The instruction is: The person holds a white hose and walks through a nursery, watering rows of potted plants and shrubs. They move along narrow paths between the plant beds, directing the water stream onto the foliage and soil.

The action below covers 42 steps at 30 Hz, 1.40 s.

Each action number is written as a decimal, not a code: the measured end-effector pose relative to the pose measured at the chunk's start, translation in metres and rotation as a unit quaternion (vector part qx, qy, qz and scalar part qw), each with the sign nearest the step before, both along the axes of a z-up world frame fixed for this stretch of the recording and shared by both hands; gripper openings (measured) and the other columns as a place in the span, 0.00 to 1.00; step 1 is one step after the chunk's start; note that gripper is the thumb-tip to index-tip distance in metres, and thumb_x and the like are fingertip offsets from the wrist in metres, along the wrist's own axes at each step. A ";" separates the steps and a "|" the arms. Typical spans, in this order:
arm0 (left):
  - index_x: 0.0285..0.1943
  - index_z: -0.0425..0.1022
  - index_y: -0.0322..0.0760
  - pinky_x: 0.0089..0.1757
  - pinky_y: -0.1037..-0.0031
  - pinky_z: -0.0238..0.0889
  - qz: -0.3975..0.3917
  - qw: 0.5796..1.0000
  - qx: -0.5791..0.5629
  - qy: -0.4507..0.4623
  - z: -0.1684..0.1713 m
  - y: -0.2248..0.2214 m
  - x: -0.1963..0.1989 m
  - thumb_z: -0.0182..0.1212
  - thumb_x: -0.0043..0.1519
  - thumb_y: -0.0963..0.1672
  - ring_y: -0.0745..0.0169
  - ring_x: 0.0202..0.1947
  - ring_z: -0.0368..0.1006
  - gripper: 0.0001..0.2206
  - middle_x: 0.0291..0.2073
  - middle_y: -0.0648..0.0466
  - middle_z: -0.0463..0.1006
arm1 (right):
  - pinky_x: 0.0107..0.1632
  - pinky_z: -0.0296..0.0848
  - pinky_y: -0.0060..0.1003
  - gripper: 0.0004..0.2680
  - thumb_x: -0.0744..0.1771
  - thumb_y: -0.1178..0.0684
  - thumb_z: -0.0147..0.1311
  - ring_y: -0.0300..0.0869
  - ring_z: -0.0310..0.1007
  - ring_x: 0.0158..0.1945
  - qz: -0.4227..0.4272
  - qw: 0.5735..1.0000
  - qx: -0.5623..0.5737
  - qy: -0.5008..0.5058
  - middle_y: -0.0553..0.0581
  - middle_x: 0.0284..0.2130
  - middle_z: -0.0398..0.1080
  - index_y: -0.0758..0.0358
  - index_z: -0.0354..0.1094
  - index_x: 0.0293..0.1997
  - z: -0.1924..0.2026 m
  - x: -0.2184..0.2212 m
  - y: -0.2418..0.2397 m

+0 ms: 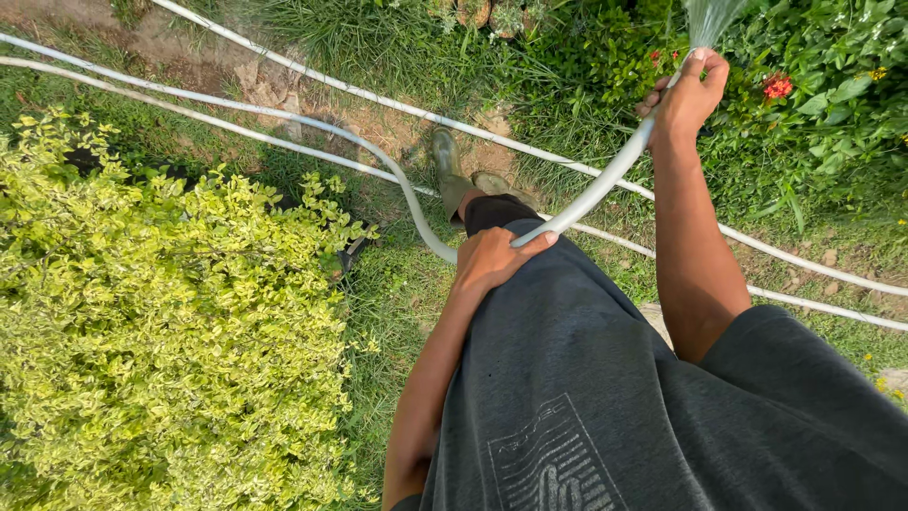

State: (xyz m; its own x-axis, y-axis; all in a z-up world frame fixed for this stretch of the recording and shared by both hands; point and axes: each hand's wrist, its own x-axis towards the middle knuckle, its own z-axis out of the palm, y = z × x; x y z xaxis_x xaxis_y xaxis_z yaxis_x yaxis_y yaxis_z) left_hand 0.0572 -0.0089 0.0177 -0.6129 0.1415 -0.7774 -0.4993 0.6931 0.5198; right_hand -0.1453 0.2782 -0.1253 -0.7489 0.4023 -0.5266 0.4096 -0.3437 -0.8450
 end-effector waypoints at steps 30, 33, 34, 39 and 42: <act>0.16 0.78 0.35 0.23 0.63 0.63 -0.027 0.999 -0.017 -0.024 -0.028 -0.010 0.013 0.42 0.49 0.73 0.53 0.15 0.74 0.44 0.10 0.51 0.72 | 0.21 0.65 0.38 0.03 0.74 0.49 0.44 0.41 0.62 0.20 -0.007 0.988 -0.029 -0.153 0.58 0.25 0.67 0.52 0.56 0.48 -0.087 0.035 -0.012; 0.15 0.77 0.35 0.22 0.62 0.62 -0.027 0.999 -0.021 -0.029 -0.030 -0.008 0.018 0.42 0.49 0.73 0.53 0.15 0.73 0.44 0.10 0.51 0.72 | 0.21 0.65 0.38 0.04 0.74 0.48 0.44 0.41 0.62 0.20 0.008 0.986 -0.043 -0.162 0.58 0.26 0.67 0.52 0.56 0.49 -0.096 0.046 -0.011; 0.14 0.77 0.35 0.22 0.63 0.61 -0.022 0.999 -0.020 -0.033 -0.031 -0.008 0.021 0.42 0.49 0.73 0.54 0.14 0.73 0.44 0.09 0.51 0.72 | 0.21 0.66 0.38 0.04 0.74 0.48 0.43 0.41 0.62 0.20 0.013 0.985 -0.046 -0.163 0.59 0.26 0.66 0.52 0.55 0.49 -0.099 0.050 -0.012; 0.12 0.74 0.38 0.20 0.66 0.57 -0.018 0.998 -0.015 -0.058 -0.040 -0.003 0.033 0.40 0.48 0.74 0.57 0.12 0.70 0.43 0.08 0.55 0.69 | 0.21 0.65 0.37 0.05 0.74 0.48 0.43 0.40 0.60 0.20 0.012 0.980 -0.058 -0.190 0.59 0.26 0.66 0.53 0.54 0.50 -0.108 0.062 -0.012; 0.11 0.72 0.39 0.19 0.67 0.55 -0.016 0.998 -0.023 -0.054 -0.046 -0.001 0.042 0.40 0.48 0.74 0.59 0.12 0.69 0.43 0.08 0.56 0.68 | 0.20 0.66 0.38 0.06 0.74 0.48 0.43 0.40 0.61 0.20 0.016 0.978 -0.042 -0.202 0.59 0.26 0.66 0.54 0.53 0.49 -0.112 0.069 -0.014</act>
State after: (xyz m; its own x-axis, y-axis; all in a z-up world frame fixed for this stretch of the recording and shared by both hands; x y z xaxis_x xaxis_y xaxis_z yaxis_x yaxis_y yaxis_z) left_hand 0.0988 -0.0099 -0.0280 -0.5201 0.1224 -0.8453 -0.5284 0.7315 0.4311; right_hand -0.0760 0.2637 -0.2370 -0.4835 0.3252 -0.8127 0.7162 -0.3868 -0.5809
